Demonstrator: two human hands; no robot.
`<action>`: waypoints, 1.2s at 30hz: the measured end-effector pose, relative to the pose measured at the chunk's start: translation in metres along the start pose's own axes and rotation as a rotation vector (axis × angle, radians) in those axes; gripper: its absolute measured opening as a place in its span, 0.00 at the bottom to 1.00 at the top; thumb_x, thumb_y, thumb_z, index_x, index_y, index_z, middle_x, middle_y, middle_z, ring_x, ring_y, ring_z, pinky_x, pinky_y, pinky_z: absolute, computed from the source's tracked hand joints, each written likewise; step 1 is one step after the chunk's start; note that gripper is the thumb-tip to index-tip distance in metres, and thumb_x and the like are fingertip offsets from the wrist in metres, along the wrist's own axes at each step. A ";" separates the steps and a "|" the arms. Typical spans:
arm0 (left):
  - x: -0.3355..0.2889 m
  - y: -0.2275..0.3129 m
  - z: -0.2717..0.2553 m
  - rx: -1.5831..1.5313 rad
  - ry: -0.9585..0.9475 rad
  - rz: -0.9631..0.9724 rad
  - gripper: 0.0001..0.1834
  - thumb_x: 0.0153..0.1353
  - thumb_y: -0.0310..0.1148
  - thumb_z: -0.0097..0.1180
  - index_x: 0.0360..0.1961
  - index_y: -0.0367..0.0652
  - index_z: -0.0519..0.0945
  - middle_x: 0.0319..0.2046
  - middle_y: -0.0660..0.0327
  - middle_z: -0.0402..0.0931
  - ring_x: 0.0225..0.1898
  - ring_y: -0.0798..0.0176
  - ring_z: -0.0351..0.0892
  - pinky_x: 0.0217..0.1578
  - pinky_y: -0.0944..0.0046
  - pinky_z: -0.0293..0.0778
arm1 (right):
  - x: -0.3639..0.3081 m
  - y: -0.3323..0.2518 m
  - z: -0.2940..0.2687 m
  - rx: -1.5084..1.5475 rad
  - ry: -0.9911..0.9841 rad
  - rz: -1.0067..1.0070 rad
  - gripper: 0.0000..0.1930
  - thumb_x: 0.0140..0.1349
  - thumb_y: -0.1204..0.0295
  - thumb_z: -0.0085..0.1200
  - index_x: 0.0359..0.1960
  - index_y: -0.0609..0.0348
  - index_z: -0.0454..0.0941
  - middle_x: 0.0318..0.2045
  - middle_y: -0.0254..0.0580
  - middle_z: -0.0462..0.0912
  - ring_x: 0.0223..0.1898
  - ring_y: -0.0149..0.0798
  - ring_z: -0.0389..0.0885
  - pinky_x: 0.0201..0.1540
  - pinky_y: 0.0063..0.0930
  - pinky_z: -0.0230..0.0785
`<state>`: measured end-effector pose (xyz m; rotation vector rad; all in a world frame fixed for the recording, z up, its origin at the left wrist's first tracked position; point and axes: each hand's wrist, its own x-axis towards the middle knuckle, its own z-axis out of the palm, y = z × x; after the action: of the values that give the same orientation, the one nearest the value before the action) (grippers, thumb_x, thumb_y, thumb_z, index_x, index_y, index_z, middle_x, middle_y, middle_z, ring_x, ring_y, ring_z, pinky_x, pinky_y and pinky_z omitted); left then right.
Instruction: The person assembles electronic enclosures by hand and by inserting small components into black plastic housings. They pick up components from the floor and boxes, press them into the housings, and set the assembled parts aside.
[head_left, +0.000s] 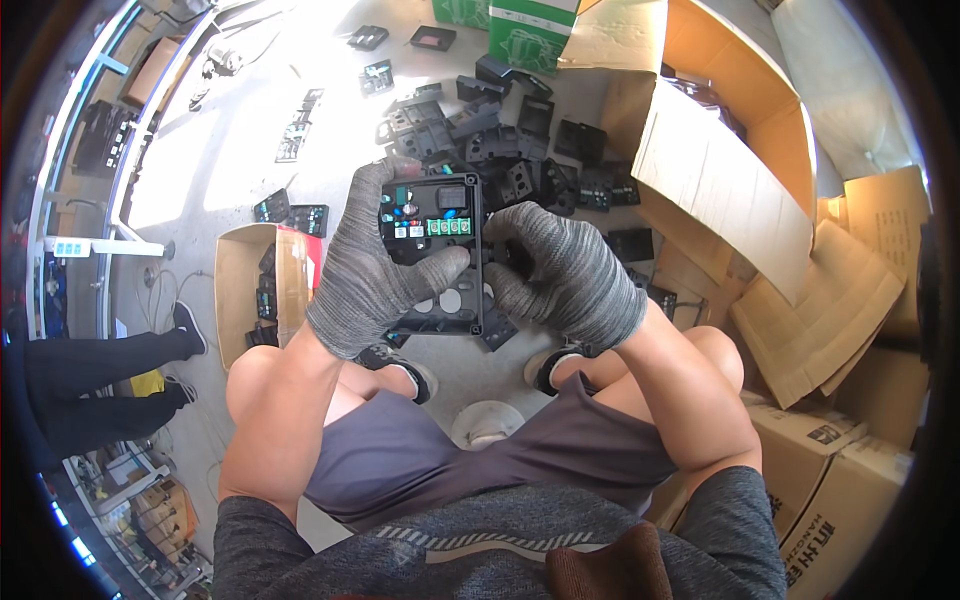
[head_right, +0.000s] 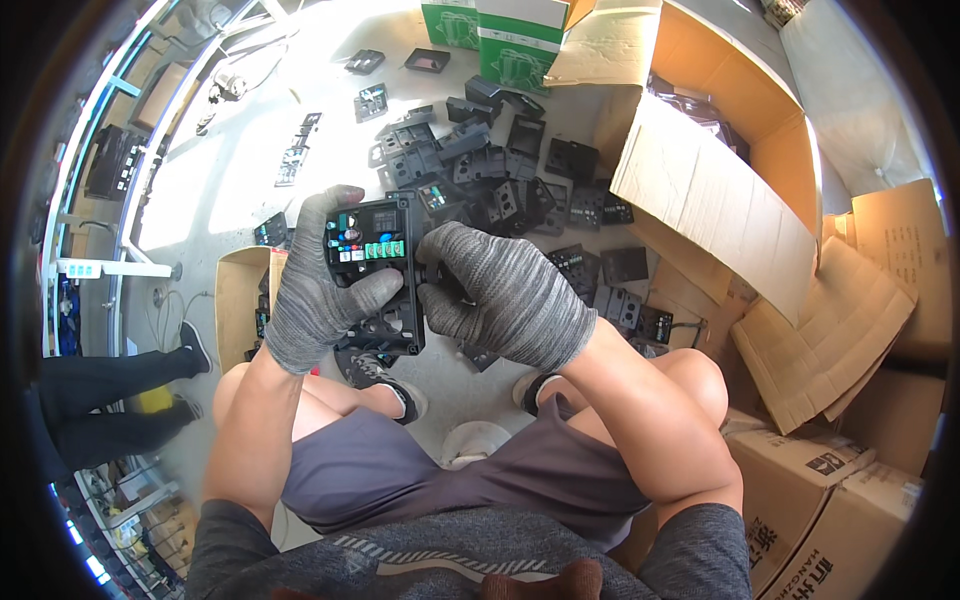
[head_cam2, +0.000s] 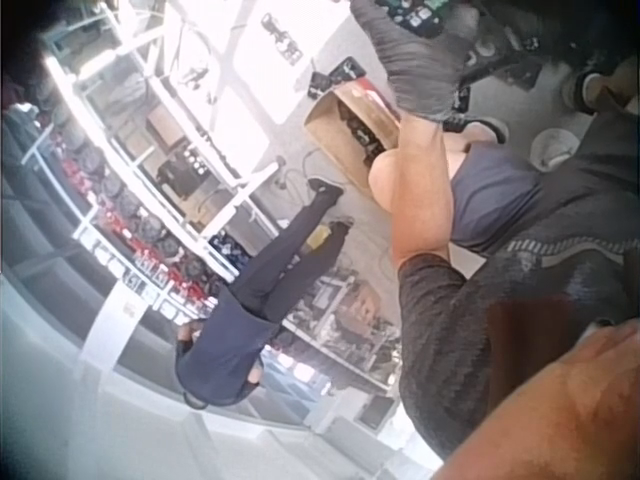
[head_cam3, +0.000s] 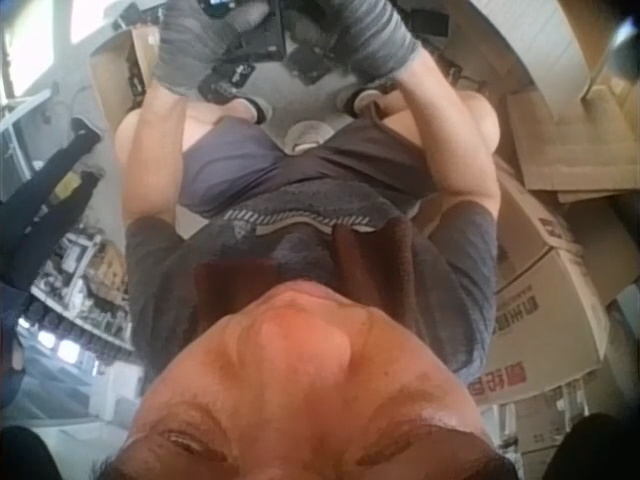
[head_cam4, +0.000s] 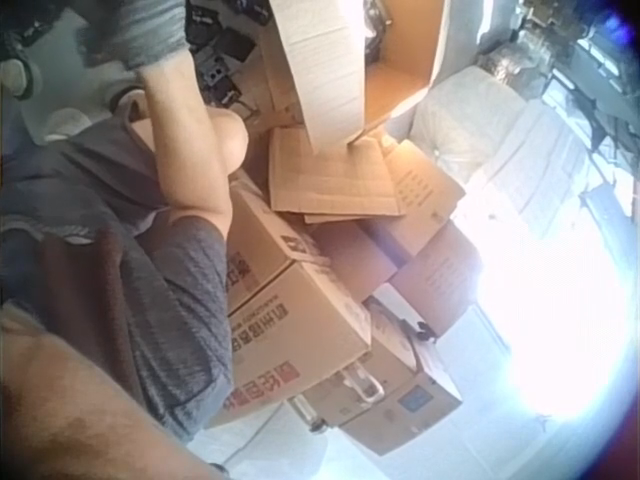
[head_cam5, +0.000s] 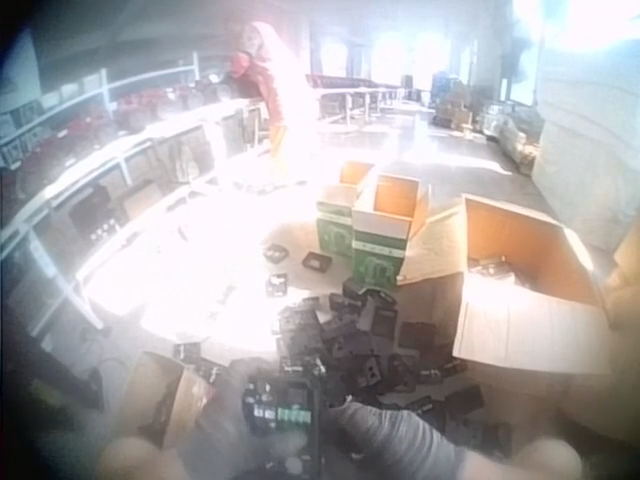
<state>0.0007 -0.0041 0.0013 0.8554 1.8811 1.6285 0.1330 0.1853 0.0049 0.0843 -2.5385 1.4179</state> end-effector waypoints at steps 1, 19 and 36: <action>0.001 -0.001 -0.002 -0.004 -0.034 0.025 0.43 0.50 0.33 0.78 0.61 0.45 0.63 0.50 0.56 0.77 0.47 0.66 0.82 0.48 0.65 0.82 | -0.001 0.003 0.002 -0.016 0.028 -0.021 0.15 0.61 0.73 0.64 0.47 0.60 0.77 0.28 0.47 0.80 0.27 0.47 0.84 0.32 0.36 0.77; 0.002 0.000 -0.006 -0.059 -0.104 -0.116 0.45 0.49 0.34 0.79 0.63 0.47 0.61 0.50 0.59 0.73 0.46 0.66 0.80 0.48 0.65 0.81 | 0.003 -0.006 -0.003 -0.425 -0.105 -0.092 0.13 0.61 0.63 0.61 0.42 0.56 0.76 0.31 0.46 0.78 0.34 0.51 0.83 0.33 0.44 0.77; -0.027 -0.022 0.000 0.260 -0.010 0.134 0.50 0.41 0.33 0.83 0.62 0.44 0.62 0.51 0.57 0.70 0.52 0.62 0.76 0.52 0.60 0.78 | -0.017 -0.002 0.025 0.606 -0.167 0.531 0.11 0.68 0.67 0.51 0.31 0.60 0.76 0.18 0.34 0.76 0.16 0.25 0.73 0.19 0.25 0.66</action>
<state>0.0163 -0.0260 -0.0209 1.1155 2.0987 1.4703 0.1455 0.1620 -0.0096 -0.4162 -2.2417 2.4360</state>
